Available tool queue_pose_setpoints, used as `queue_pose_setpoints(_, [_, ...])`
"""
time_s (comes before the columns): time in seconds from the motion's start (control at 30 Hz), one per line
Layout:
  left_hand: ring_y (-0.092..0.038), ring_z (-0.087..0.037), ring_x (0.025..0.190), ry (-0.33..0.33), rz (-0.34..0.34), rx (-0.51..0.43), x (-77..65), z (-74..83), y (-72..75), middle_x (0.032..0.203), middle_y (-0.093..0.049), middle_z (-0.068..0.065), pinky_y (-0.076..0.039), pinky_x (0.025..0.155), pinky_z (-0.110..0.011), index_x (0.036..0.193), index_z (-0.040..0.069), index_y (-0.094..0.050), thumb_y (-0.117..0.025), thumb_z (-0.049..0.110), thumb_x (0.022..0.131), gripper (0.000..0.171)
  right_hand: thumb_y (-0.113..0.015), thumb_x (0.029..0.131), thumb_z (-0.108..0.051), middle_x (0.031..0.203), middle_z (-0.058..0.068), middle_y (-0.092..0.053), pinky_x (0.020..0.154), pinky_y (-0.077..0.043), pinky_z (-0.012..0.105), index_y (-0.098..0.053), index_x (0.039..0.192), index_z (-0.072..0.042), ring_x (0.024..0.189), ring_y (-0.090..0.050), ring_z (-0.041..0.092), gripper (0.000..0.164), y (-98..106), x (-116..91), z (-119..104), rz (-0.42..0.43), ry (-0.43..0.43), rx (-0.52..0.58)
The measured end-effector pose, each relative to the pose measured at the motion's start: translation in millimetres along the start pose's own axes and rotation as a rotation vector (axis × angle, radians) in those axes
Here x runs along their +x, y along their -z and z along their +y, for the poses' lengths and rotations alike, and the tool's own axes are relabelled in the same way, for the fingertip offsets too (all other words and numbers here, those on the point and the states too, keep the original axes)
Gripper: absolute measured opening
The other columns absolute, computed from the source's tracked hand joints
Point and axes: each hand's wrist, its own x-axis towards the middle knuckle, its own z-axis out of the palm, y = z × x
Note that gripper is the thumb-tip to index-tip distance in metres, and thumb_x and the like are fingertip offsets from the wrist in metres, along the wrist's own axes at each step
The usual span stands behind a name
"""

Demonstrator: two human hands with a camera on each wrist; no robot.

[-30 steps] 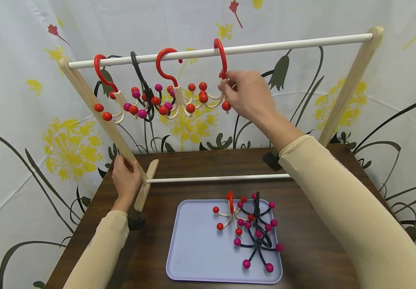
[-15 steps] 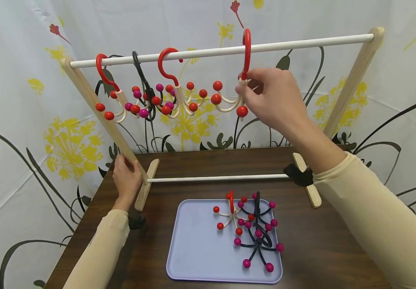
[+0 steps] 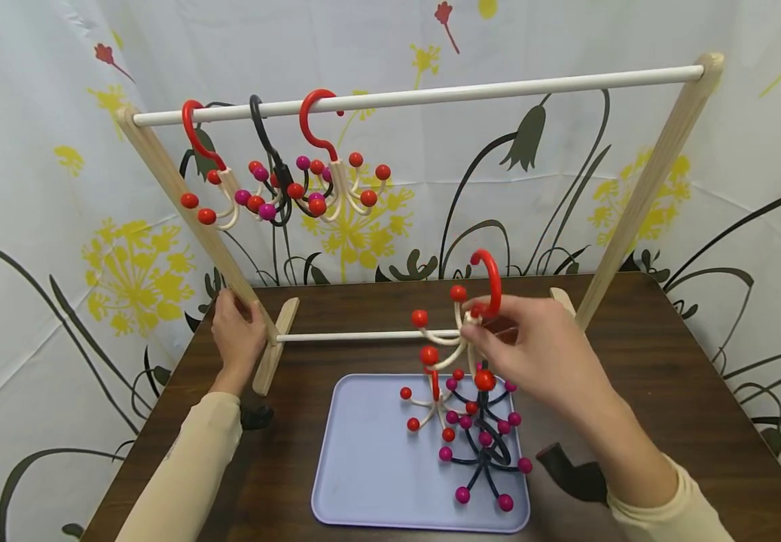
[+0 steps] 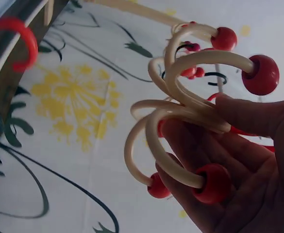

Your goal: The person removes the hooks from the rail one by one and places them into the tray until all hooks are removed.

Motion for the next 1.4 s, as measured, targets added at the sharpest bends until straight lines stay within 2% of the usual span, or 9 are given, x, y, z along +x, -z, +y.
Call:
queue_pose_setpoints(0.17, [-0.051,-0.036,0.071,0.006,0.003,0.004,-0.5,-1.0,0.3,0.086,-0.049,-0.016,-0.041,0.060,-0.054,0.097,0.001,-0.052,-0.064,0.011,0.086,0.018,-0.078,0.084,-0.020,0.072,-0.014,-0.064,0.047,-0.045,0.024,-0.074,0.103,-0.018,0.050,-0.051,0.003,0.020,-31,-35,3,-0.041,0.062,0.070])
queue_pose_setpoints(0.23, [-0.051,-0.036,0.071,0.006,0.004,0.005,-0.2,-1.5,0.2,0.085,-0.049,-0.017,-0.040,0.060,-0.053,0.097,0.001,-0.052,-0.063,0.011,0.086,0.018,-0.079,0.084,-0.022,0.072,-0.018,-0.062,0.047,-0.043,0.022,-0.073,0.103,-0.022,0.052,-0.048,0.002,0.021,-46,-50,4,-0.074,0.077,0.093])
queue_pose_setpoints(0.37, [-0.051,-0.036,0.071,0.000,-0.001,0.005,1.2,-0.8,0.3,0.086,-0.049,-0.017,-0.041,0.060,-0.054,0.097,0.000,-0.053,-0.063,0.011,0.086,0.019,-0.075,0.086,-0.031,0.080,-0.019,-0.064,0.053,-0.045,0.021,-0.071,0.108,-0.023,0.062,-0.052,0.000,0.024,-74,-76,11,-0.232,0.018,0.199])
queue_pose_setpoints(0.47, [-0.052,-0.036,0.072,-0.002,-0.004,0.004,2.4,0.2,0.2,0.086,-0.050,-0.017,-0.041,0.060,-0.054,0.098,0.000,-0.053,-0.063,0.011,0.087,0.019,-0.073,0.088,-0.033,0.092,-0.015,-0.069,0.062,-0.050,0.023,-0.071,0.111,-0.020,0.073,-0.058,0.000,0.027,-95,-90,18,-0.367,-0.076,0.297])
queue_pose_setpoints(0.6, [-0.052,-0.037,0.072,0.003,0.001,0.003,3.4,0.4,0.3,0.087,-0.050,-0.018,-0.041,0.061,-0.055,0.098,-0.001,-0.053,-0.063,0.010,0.086,0.019,-0.072,0.088,-0.032,0.094,-0.012,-0.071,0.067,-0.050,0.023,-0.072,0.111,-0.016,0.075,-0.059,0.000,0.028,-123,-99,28,-0.448,-0.109,0.328])
queue_pose_setpoints(0.73, [-0.051,-0.037,0.071,0.003,-0.010,0.004,2.6,0.6,-0.1,0.087,-0.050,-0.017,-0.041,0.060,-0.054,0.098,0.000,-0.052,-0.064,0.011,0.086,0.020,-0.073,0.087,-0.032,0.093,-0.014,-0.070,0.070,-0.051,0.023,-0.074,0.110,-0.015,0.076,-0.059,-0.001,0.028,-143,-105,36,-0.429,-0.122,0.246])
queue_pose_setpoints(0.87, [-0.051,-0.036,0.071,0.003,-0.014,-0.002,1.1,0.5,-1.0,0.087,-0.050,-0.017,-0.041,0.060,-0.054,0.098,0.000,-0.052,-0.064,0.012,0.086,0.020,-0.075,0.086,-0.030,0.083,-0.016,-0.065,0.063,-0.047,0.022,-0.074,0.107,-0.015,0.067,-0.054,0.001,0.026,-154,-110,42,-0.370,-0.165,0.199])
queue_pose_setpoints(1.1, [-0.051,-0.037,0.072,0.008,-0.002,-0.006,-0.2,0.3,0.0,0.087,-0.050,-0.018,-0.041,0.061,-0.055,0.099,0.000,-0.053,-0.064,0.012,0.086,0.020,-0.076,0.085,-0.030,0.064,-0.017,-0.048,0.052,-0.038,0.021,-0.075,0.108,-0.015,0.055,-0.043,0.002,0.027,-168,-116,50,-0.271,-0.207,0.124])
queue_pose_setpoints(1.4, [-0.051,-0.038,0.072,0.014,-0.008,0.001,0.4,0.8,-0.8,0.087,-0.050,-0.018,-0.041,0.061,-0.055,0.099,0.000,-0.053,-0.064,0.012,0.086,0.021,-0.082,0.078,-0.030,0.061,-0.017,-0.044,0.055,-0.037,0.021,-0.076,0.103,-0.019,0.057,-0.041,0.000,0.027,-175,-122,51,-0.147,-0.296,-0.027])
